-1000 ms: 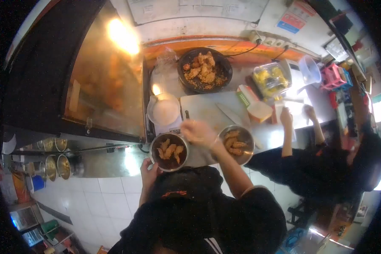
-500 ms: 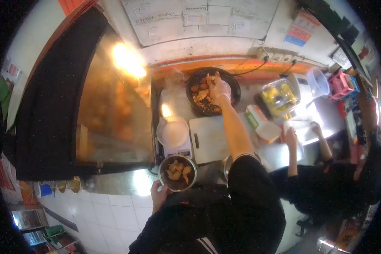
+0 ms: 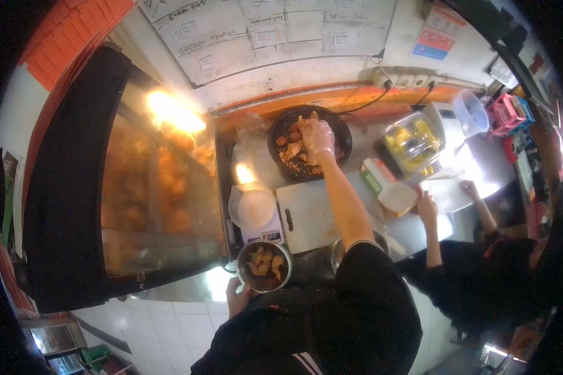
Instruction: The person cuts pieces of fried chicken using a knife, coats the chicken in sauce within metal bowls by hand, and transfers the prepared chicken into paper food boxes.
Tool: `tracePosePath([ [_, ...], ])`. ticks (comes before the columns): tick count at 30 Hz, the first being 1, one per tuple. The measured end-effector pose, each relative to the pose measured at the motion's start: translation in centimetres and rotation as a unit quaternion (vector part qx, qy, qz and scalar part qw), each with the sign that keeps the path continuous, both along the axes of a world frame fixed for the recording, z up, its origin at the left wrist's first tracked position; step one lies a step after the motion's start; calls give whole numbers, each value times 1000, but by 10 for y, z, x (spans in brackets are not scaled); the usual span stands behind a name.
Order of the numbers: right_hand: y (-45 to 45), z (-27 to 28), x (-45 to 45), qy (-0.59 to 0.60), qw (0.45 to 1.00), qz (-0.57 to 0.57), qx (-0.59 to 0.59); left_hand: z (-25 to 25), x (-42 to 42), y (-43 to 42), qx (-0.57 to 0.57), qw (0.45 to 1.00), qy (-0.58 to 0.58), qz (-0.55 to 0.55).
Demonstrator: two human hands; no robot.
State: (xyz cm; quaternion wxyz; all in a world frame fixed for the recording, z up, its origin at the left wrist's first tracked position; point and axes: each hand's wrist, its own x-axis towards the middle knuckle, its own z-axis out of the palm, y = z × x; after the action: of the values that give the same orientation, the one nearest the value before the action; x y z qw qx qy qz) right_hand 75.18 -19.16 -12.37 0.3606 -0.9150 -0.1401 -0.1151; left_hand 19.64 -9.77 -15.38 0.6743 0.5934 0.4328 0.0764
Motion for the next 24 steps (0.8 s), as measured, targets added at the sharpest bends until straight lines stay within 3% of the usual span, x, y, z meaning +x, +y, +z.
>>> tracePosePath([
  [4, 17, 4, 4, -66, 994, 57, -64, 2, 7, -2, 11, 1000, 14, 9],
  [6, 22, 11, 1, 93, 992, 60, 59, 2, 7, -3, 18, 1000, 6, 8],
  [7, 21, 1, 4, 95, 992, 60, 61, 3, 7, -3, 8, 1000, 10, 5],
  [9, 12, -20, 16, -38, 997, 49, -37, 3, 6, 0, -3, 1000, 16, 4],
  [10, 4, -12, 11, -38, 997, 52, -38, 2, 4, 0, -3, 1000, 5, 3],
  [12, -17, 1, 0, 87, 992, 16, 90, 2, 6, -4, -9, 1000, -7, 5],
  [19, -54, 0, 4, 85, 990, 52, 103, 10, 13, 1, -24, 1000, 12, -2],
  [21, -61, 2, 6, 196, 946, 110, 233, 19, 16, 0, 31, 999, 14, -30],
  [22, -64, 5, 4, 196, 946, 110, 234, 20, 16, 1, 50, 998, 16, -39],
  [24, -73, 7, 0, 275, 881, 152, 353, 12, 12, 1, -32, 999, 16, -4],
])
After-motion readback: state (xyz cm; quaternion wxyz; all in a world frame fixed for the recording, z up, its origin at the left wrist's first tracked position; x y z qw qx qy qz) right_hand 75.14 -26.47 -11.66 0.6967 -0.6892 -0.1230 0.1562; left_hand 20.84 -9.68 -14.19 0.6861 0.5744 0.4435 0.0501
